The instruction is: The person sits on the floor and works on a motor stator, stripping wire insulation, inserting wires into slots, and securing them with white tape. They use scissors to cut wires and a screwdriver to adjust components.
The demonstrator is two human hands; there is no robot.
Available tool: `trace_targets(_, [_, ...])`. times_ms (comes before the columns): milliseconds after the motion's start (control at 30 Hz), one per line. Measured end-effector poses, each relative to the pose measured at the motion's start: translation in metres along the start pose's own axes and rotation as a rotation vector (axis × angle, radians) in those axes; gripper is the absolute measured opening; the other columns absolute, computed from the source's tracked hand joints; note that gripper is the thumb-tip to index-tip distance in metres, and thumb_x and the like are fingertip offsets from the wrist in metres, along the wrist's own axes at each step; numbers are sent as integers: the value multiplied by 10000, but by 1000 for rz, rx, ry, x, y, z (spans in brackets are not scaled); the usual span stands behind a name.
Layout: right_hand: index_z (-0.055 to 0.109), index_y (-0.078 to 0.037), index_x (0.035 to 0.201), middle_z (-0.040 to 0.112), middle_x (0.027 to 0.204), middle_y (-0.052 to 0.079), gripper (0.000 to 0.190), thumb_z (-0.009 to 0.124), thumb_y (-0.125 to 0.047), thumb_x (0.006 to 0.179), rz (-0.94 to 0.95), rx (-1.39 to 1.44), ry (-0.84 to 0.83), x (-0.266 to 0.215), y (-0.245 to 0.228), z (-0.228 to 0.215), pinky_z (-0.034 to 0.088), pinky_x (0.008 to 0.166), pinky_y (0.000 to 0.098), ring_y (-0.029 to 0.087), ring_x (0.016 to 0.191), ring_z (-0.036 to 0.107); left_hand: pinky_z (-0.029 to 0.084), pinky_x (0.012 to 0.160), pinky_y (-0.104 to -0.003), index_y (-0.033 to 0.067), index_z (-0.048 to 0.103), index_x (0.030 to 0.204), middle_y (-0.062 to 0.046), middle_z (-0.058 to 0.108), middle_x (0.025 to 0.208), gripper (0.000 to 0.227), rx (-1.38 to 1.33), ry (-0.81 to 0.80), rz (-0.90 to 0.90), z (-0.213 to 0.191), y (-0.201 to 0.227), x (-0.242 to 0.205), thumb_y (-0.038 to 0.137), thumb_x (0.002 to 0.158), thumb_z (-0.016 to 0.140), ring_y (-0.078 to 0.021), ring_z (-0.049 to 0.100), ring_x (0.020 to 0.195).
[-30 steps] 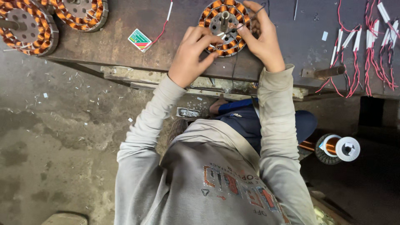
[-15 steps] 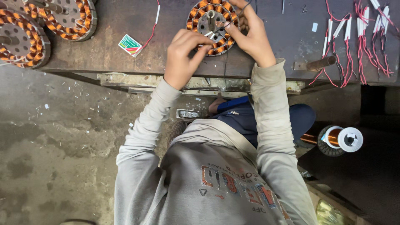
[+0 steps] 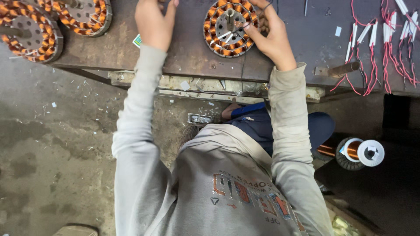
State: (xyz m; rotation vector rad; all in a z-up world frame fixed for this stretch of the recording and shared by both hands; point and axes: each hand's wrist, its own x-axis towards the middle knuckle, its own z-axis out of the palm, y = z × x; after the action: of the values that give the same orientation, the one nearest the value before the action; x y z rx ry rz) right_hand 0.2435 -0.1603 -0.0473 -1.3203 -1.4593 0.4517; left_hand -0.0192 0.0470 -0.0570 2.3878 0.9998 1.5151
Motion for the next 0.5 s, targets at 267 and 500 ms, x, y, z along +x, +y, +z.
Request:
trace_targets(267, [506, -33, 1512, 650, 1279, 46, 495, 747, -102, 1085, 67, -33, -1, 2, -11, 3, 531, 951, 243, 99, 1103, 632, 495, 679, -524, 53, 691, 879, -183, 665, 820, 52, 267, -32, 20, 73, -43, -12, 88, 840, 692, -398, 641, 787])
trace_targets(500, [553, 33, 1395, 592, 1236, 145, 449, 785, -127, 1046, -93, -411, 311, -20, -59, 21, 527, 882, 345, 211, 1039, 612, 489, 841, -449, 52, 708, 1101, -183, 640, 985, 199, -169, -110, -139, 22, 15, -13, 19, 922, 625, -382, 621, 937])
